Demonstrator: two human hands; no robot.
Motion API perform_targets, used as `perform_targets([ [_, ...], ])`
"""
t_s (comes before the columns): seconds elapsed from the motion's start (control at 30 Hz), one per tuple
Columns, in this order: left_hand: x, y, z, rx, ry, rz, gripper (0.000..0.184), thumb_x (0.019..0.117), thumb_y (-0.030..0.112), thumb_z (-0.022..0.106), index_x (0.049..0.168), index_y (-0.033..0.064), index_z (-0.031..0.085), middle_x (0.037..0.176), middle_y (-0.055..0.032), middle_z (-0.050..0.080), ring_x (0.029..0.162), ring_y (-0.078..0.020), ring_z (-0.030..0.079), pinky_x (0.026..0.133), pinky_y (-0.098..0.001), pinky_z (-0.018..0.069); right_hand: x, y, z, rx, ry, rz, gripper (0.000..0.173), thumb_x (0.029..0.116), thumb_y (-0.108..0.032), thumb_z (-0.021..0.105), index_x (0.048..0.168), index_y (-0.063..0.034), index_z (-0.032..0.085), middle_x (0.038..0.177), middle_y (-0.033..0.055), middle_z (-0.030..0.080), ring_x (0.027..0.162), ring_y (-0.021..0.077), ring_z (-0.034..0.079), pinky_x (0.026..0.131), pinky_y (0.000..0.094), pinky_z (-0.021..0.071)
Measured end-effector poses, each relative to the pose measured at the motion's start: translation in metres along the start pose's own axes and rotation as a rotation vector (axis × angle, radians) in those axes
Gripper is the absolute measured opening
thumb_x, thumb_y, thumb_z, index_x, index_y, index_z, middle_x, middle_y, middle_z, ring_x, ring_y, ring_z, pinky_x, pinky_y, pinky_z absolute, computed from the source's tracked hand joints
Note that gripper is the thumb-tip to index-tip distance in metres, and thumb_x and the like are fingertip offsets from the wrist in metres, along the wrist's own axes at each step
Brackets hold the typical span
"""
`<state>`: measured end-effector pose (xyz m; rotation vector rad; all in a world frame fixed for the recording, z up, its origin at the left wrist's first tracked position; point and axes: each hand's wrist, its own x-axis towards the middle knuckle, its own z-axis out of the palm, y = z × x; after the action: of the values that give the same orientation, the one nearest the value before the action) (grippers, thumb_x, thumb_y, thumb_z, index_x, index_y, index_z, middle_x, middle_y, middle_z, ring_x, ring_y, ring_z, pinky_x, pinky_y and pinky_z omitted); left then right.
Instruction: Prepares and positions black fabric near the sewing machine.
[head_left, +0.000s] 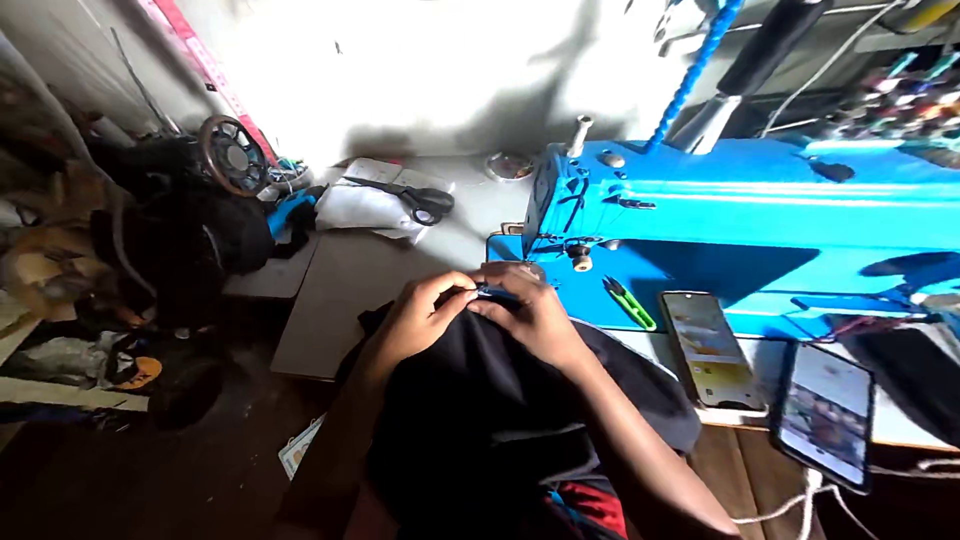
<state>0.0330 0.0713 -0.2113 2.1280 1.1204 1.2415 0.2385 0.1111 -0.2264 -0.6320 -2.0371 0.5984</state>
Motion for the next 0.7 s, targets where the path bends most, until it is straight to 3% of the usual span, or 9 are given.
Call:
perform_targets([
  [0.13, -0.014, 0.001, -0.011, -0.042, -0.012, -0.058, 0.014, 0.0974, 0.005, 0.062, 0.105, -0.0027, 0.07, 0.095, -0.0059, 0.072, 0.084, -0.0036, 0.067, 0.08, -0.0217, 0.0573, 0.004, 0.007, 0.005, 0.106, -0.057, 0.031, 0.017, 0.0918, -0.018, 0.074, 0.104, -0.0059, 0.077, 0.098, 0.0031, 0.075, 0.097, 0.0105, 0.068, 0.095, 0.0349, 0.053],
  [0.23, -0.025, 0.001, -0.017, -0.044, -0.048, -0.121, 0.024, 0.0939, 0.008, 0.065, 0.116, -0.0025, 0.067, 0.101, -0.0088, 0.072, 0.087, -0.007, 0.068, 0.081, -0.0244, 0.0575, 0.001, 0.009, 0.004, 0.186, -0.081, 0.073, 0.012, 0.0919, -0.012, 0.073, 0.1, -0.0037, 0.076, 0.097, 0.0022, 0.073, 0.093, 0.0022, 0.068, 0.088, 0.0212, 0.0557],
  [0.37, -0.038, 0.006, -0.025, -0.013, -0.003, -0.218, 0.042, 0.0904, 0.015, 0.072, 0.127, 0.0003, 0.061, 0.115, -0.011, 0.068, 0.09, -0.0103, 0.068, 0.079, -0.0268, 0.0586, -0.002, 0.009, 0.003, 0.241, -0.103, 0.089, 0.011, 0.0932, -0.01, 0.07, 0.101, -0.0017, 0.073, 0.098, 0.001, 0.071, 0.091, -0.0022, 0.065, 0.087, 0.0166, 0.0547],
  [0.53, -0.068, 0.015, -0.03, 0.171, 0.113, -0.254, 0.039, 0.0886, 0.018, 0.077, 0.121, 0.0, 0.065, 0.118, -0.013, 0.066, 0.093, -0.0141, 0.069, 0.084, -0.0312, 0.0604, -0.002, 0.01, -0.005, 0.227, -0.098, 0.064, 0.01, 0.0941, -0.009, 0.068, 0.101, -0.0021, 0.072, 0.1, -0.0004, 0.07, 0.094, -0.0027, 0.065, 0.088, 0.0164, 0.0544],
  [0.7, -0.106, 0.014, -0.026, 0.347, 0.118, -0.401, 0.027, 0.0973, 0.023, 0.069, 0.115, 0.003, 0.073, 0.115, -0.0127, 0.073, 0.105, -0.0242, 0.071, 0.094, -0.0446, 0.0573, -0.001, 0.012, -0.013, 0.218, -0.137, 0.019, 0.011, 0.0954, -0.01, 0.067, 0.103, -0.0024, 0.071, 0.106, -0.0002, 0.071, 0.1, -0.0005, 0.066, 0.092, 0.0193, 0.0549],
])
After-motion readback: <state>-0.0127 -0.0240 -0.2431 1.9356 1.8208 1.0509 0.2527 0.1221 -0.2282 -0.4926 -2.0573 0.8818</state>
